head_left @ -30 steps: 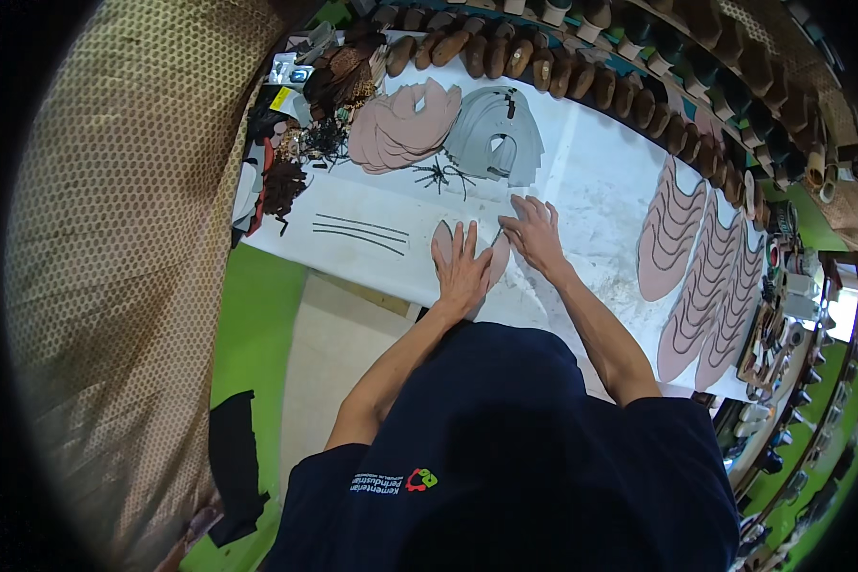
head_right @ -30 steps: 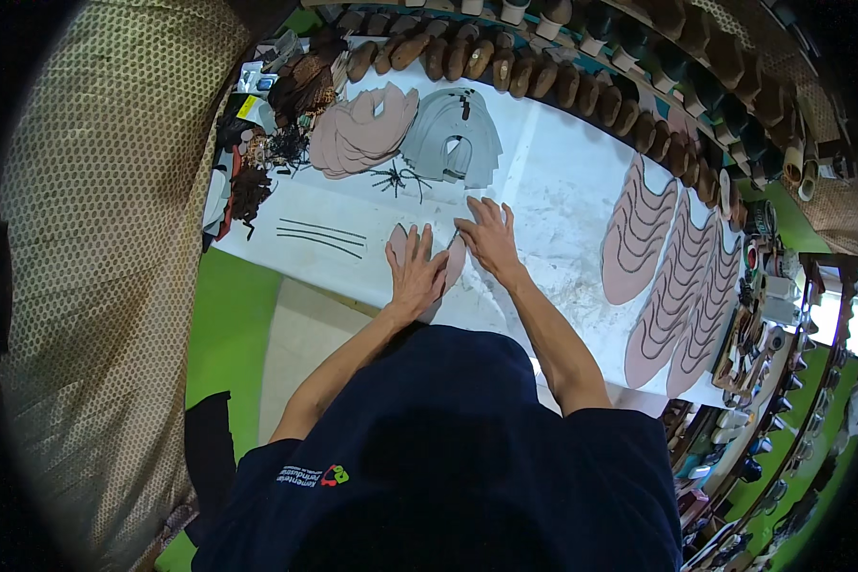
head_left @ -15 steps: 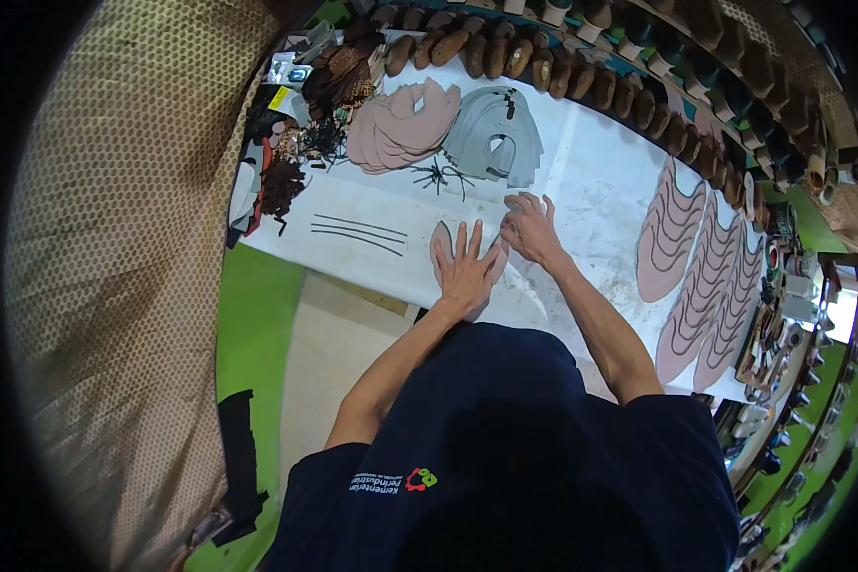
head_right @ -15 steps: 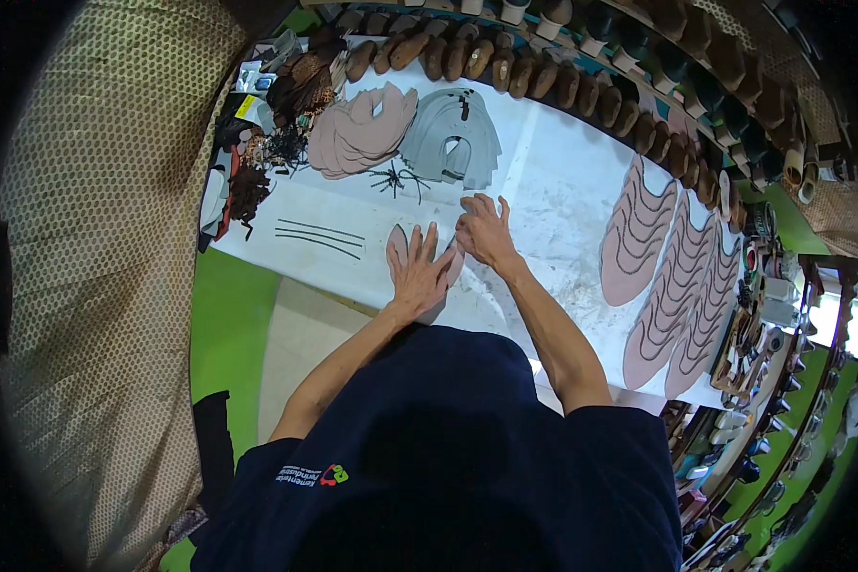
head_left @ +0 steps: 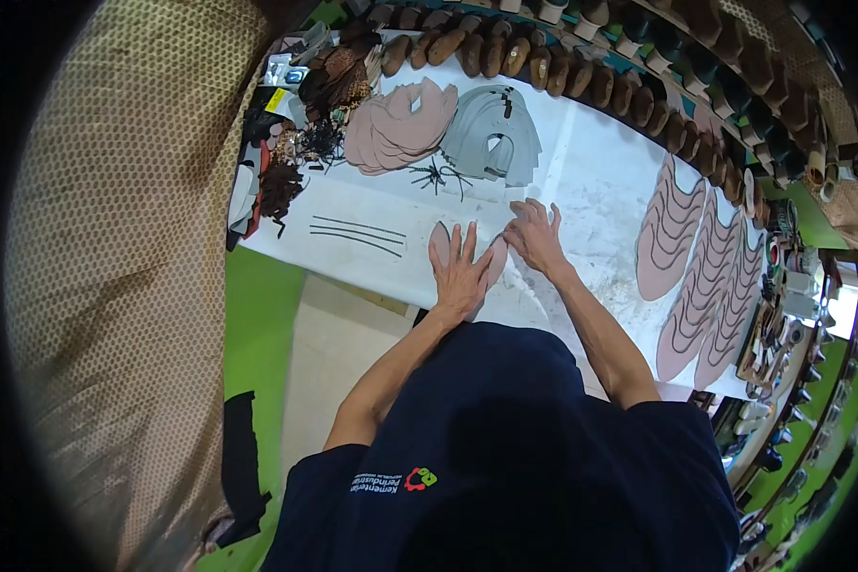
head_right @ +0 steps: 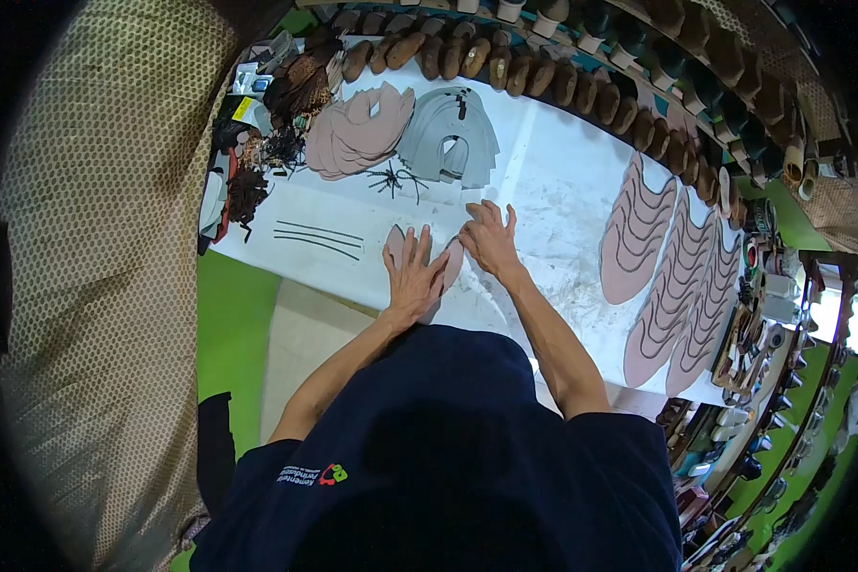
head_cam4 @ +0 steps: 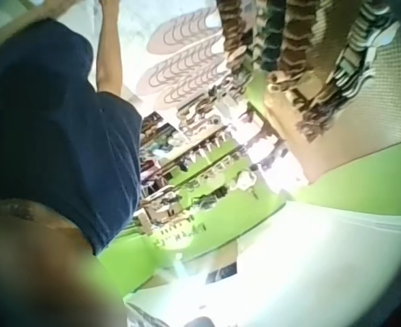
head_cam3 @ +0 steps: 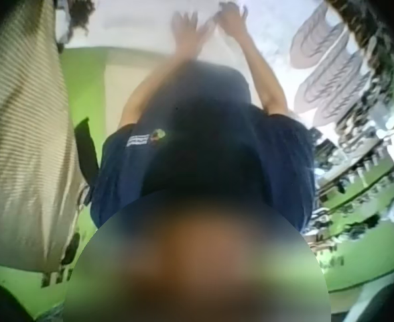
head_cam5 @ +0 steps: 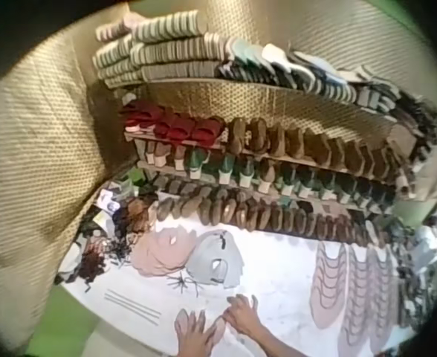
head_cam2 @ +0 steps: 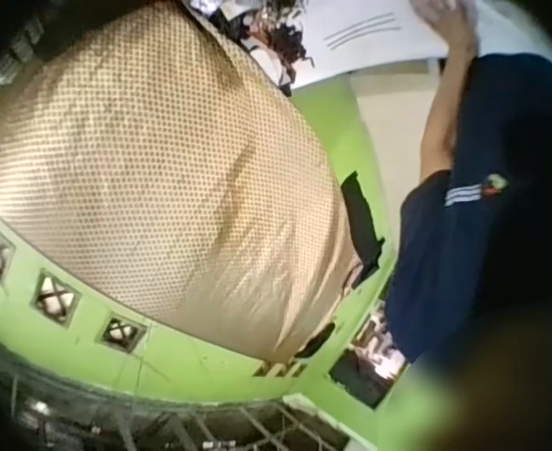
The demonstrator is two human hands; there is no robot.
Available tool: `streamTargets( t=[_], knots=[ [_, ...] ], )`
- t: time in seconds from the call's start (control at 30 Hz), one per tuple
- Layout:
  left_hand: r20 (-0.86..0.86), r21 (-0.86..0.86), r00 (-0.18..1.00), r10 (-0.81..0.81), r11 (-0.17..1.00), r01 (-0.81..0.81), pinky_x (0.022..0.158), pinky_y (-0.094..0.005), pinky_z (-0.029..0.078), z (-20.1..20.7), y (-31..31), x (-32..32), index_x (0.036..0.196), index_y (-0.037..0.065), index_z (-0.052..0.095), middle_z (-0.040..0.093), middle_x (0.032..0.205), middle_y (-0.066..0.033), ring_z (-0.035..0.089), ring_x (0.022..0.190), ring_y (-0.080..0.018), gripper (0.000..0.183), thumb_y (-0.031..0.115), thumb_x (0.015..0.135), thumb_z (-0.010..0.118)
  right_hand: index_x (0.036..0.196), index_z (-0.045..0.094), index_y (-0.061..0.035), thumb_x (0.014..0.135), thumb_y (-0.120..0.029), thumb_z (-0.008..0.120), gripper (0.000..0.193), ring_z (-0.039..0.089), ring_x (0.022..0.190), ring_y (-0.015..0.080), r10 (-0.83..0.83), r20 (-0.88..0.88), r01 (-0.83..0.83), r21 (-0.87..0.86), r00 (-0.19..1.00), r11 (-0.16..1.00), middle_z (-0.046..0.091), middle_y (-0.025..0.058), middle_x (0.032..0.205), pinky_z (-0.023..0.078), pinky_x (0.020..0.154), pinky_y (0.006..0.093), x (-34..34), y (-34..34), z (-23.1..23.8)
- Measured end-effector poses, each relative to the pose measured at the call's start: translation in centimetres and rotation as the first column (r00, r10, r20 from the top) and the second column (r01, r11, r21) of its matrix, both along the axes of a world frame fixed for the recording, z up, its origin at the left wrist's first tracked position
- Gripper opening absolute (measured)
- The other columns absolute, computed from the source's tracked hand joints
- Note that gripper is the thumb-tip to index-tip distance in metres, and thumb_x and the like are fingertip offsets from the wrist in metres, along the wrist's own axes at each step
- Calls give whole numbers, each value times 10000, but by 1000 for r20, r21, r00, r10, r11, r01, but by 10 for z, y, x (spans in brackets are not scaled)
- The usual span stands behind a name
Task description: Arranging and sorting shoe upper components on a workbench.
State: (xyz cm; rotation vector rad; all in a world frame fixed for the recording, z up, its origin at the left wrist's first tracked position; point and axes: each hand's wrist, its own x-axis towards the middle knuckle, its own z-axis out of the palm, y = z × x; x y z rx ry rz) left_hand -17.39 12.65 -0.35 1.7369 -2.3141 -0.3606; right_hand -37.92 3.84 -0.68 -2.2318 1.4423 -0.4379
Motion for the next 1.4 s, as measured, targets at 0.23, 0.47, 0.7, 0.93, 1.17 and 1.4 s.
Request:
streamTargets(
  t=[0.23, 0.47, 0.7, 0.93, 1.17, 1.4],
  knots=[
    [-3, 16, 1000, 19, 1000, -19, 1173, -789, 80, 0, -2, -2, 1400, 282, 661, 239, 1751, -159, 188, 1606, -422, 475, 251, 927, 691, 973, 794, -115, 953, -266, 720, 170, 405, 1475, 322, -5, 6, 5, -26, 1000, 1000, 575, 61, 1450, 149, 1210, 689, 2, -2, 0],
    [-28, 15, 1000, 14, 1000, -14, 1179, -787, 74, 2, -3, -4, 1414, 283, 652, 237, 1752, -157, 181, 1608, -418, 510, 235, 908, 685, 969, 796, -134, 962, -269, 714, 158, 404, 1477, 322, -13, 59, 15, -26, 998, 1000, 574, 62, 1450, 134, 1215, 686, 6, -4, 8],
    [-44, 14, 998, 44, 999, -43, 1173, -791, 79, -3, -3, -3, 1420, 269, 656, 236, 1748, -173, 189, 1603, -427, 540, 233, 882, 683, 961, 799, -138, 957, -286, 718, 169, 411, 1470, 332, -14, 25, 14, -1, 1000, 1000, 590, 65, 1435, 137, 1212, 686, 8, -4, 10],
    [-69, 38, 996, 52, 998, -49, 1168, -793, 88, -2, -6, -3, 1412, 265, 665, 238, 1746, -177, 197, 1598, -433, 546, 213, 868, 680, 957, 811, -132, 945, -278, 713, 176, 439, 1449, 326, -38, -5, 38, 4, 999, 999, 609, 63, 1420, 152, 1205, 697, 5, -3, 1],
    [-105, 51, 994, 42, 998, -37, 1165, -798, 90, -3, -5, -1, 1383, 279, 684, 216, 1753, -175, 184, 1599, -435, 530, 194, 859, 689, 954, 812, -112, 948, -277, 706, 196, 442, 1447, 325, -60, 0, 60, 1, 998, 998, 613, 65, 1416, 165, 1201, 697, 6, -2, -2],
    [-119, 116, 991, 68, 992, -54, 1158, -810, 70, -4, -9, 1, 1348, 284, 711, 189, 1761, -176, 141, 1612, -434, 502, 190, 854, 694, 958, 813, -101, 944, -277, 702, 209, 441, 1449, 328, -75, -1, 75, -19, 997, 997, 612, 66, 1420, 173, 1198, 698, 7, 0, -7]
  ],
)
